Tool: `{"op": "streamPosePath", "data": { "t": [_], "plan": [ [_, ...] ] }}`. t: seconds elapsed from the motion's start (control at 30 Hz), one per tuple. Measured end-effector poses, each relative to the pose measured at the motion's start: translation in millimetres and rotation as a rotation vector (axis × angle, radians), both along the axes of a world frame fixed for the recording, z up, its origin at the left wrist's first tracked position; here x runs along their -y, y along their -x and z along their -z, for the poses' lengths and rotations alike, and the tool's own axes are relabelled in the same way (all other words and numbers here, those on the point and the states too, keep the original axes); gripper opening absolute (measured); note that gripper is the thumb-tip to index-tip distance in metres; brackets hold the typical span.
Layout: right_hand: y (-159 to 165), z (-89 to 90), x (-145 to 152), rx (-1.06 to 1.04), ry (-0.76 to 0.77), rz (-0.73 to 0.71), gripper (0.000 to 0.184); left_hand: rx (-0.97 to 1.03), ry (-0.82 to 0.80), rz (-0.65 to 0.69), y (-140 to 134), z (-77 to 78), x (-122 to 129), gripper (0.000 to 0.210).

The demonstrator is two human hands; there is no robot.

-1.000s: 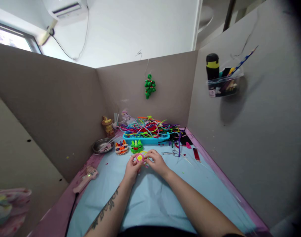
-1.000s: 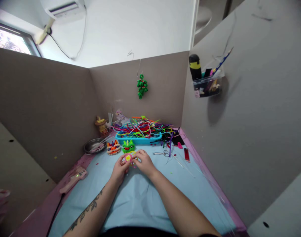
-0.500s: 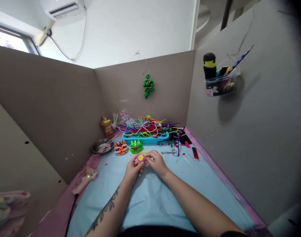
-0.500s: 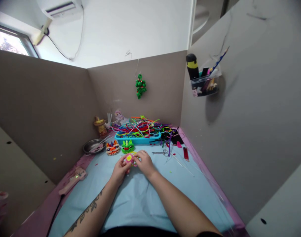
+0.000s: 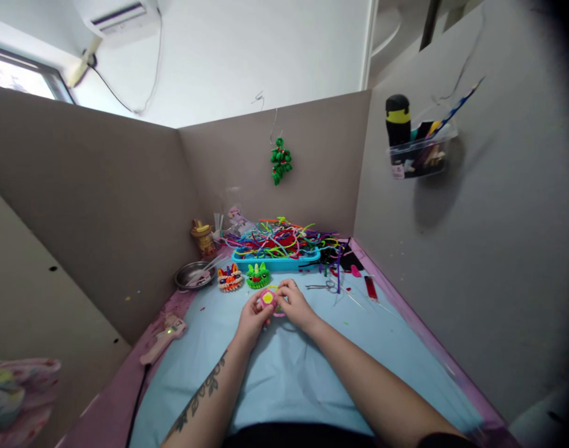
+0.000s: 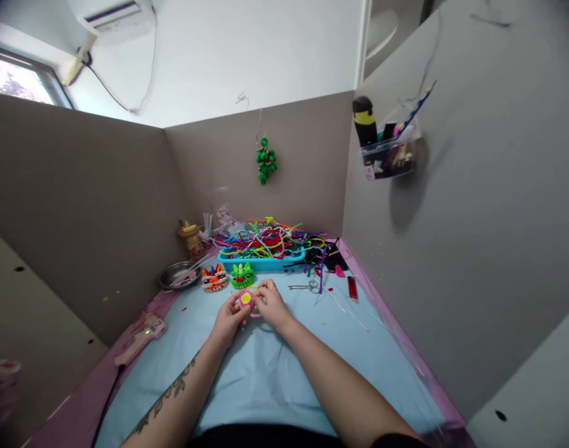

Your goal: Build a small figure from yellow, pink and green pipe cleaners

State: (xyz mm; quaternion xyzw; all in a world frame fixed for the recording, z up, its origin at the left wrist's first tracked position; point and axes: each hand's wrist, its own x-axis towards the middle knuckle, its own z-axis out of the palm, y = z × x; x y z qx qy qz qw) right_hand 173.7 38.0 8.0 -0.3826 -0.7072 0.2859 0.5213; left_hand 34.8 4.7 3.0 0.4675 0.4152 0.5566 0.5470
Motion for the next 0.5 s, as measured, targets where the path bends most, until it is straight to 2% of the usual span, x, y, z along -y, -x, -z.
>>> {"op": "streamPosePath", "data": {
  "t": [0.1,0.23,0.33,0.5],
  "plan": [
    [-2,-2.5,-1,0.002,0.03,0.002,0.014,0.016,0.0,-0.004,0,-0.1,-1,0.065],
    [-8,-8.1,-1,-0.016,0.003,0.003,0.013,0.063,-0.002,-0.104,4,0.0,-4,0.06],
    [-11,-12.4,0,0.037,-0.022,-0.064,0.014,0.088,0.006,-0.15,5,-0.9,-5,0.058],
    [-14,-16.2,3,0.03,0.194,-0.249,0.005,0.07,-0.011,-0.186,5,-0.6,-5,0.059]
  ]
}}
